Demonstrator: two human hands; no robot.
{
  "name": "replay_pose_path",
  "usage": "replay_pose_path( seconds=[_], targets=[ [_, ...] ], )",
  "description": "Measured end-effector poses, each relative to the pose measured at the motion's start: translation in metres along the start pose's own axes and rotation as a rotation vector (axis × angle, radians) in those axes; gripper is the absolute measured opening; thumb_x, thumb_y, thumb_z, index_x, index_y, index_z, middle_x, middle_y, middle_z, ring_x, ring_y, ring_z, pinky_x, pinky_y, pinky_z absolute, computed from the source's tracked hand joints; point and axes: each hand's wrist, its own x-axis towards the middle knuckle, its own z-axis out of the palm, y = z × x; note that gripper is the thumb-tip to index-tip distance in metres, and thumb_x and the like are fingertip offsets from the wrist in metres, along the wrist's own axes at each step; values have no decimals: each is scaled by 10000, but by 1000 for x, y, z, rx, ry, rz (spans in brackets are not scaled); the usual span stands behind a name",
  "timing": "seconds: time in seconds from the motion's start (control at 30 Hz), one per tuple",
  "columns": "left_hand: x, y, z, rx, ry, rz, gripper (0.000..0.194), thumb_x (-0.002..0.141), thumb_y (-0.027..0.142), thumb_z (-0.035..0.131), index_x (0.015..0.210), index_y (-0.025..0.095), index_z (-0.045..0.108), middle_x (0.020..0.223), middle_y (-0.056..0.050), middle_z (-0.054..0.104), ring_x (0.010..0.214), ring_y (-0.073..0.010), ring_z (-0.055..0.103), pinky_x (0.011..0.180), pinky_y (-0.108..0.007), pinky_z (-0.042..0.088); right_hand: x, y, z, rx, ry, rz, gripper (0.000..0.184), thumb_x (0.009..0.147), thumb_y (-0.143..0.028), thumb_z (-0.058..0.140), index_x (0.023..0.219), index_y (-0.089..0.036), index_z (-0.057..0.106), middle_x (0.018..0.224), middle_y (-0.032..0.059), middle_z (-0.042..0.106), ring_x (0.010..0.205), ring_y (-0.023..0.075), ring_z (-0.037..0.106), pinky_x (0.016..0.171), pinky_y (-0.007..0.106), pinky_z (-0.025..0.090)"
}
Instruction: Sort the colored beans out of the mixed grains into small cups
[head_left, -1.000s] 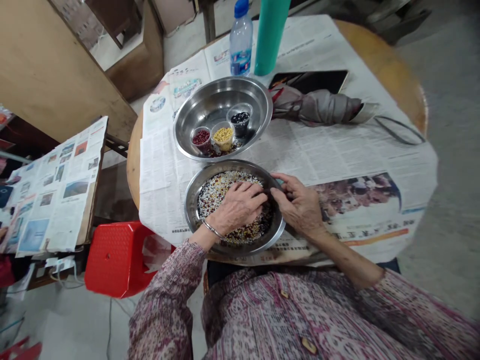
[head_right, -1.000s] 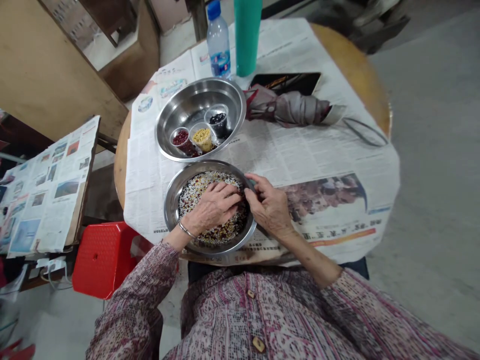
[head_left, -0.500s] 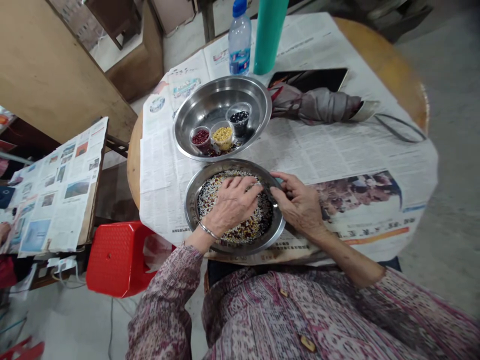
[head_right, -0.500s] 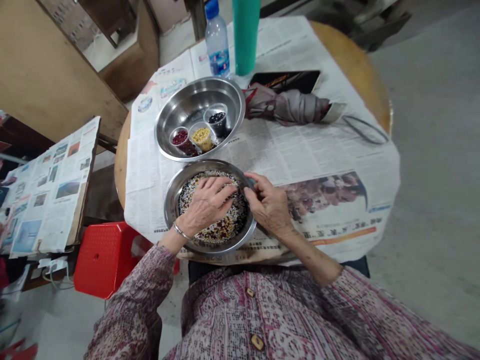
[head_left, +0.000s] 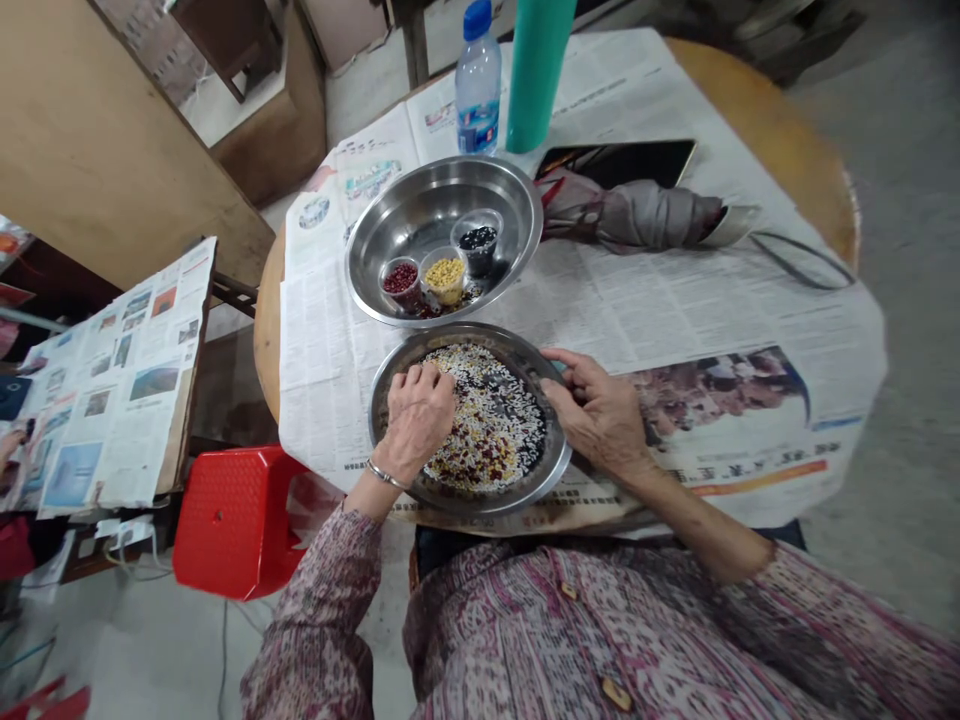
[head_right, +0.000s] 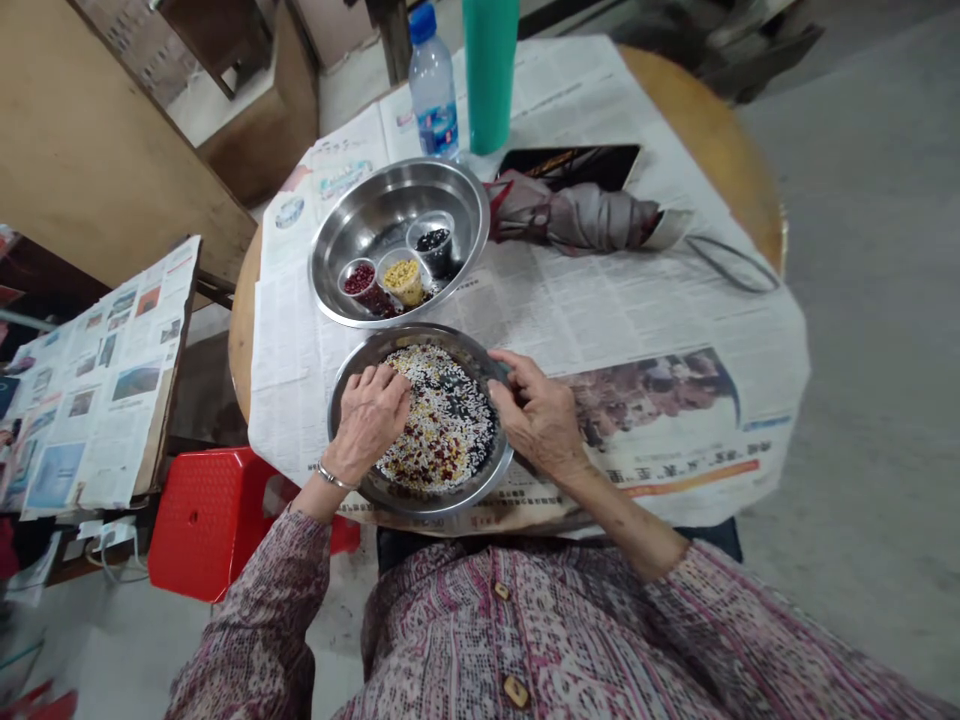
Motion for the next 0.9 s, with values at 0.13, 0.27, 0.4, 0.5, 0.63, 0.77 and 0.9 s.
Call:
replay_pose_path(
  seconds=[0.13,0.27,0.4,0.5,0.63,0.77,0.9],
  targets=[
    [-15,7,-7,-19,5,-79,164,999,218,457,1039,197,615,1114,-86,643,1014,-243,568,834,-386,445,0,0,0,6,-1,13,354,863,-329,584,1160,-166,687,593,-58,447,457,104,392,473,268,353],
    [-20,18,-7,-155,41,44,160,1006,265,485,1086,220,616,1188,-56,643,1066,-221,565,904,-376,438,0,1,0,2,-2,12,363,862,-333,584,1168,-165,685,602,-53,451,464,109,402,477,272,356],
    [-14,23,0,-226,63,14,186,1006,278,503,1140,208,611,1206,-53,642,1101,-214,560,941,-358,433,0,2,0,-9,-9,4,363,871,-325,581,1180,-163,681,596,-59,434,467,108,398,482,270,354],
    [-5,25,6,-236,53,28,215,1010,290,503,1183,214,606,1229,-54,632,1130,-217,548,959,-360,427,0,3,0,-16,-7,-8,358,871,-320,582,1177,-165,684,600,-59,433,466,105,392,479,266,352],
    [-5,26,7,-200,-32,84,201,1026,275,453,1026,213,644,1104,-51,653,1056,-221,558,915,-367,423,0,2,0,-20,-2,-17,356,873,-322,581,1169,-155,688,606,-53,452,468,104,398,480,266,357],
    [-21,18,0,-192,-96,105,186,1018,266,464,993,212,640,1069,-49,652,1030,-219,553,908,-378,420,0,2,0,-13,-5,-4,369,877,-323,576,1186,-152,683,606,-54,456,463,101,389,471,264,347],
    [-34,8,-7,-150,-125,71,160,1002,268,493,960,210,636,1041,-51,653,1015,-231,559,878,-398,434,-1,2,0,-15,-8,9,367,872,-324,578,1188,-171,681,599,-57,445,460,104,380,460,264,333]
  ],
)
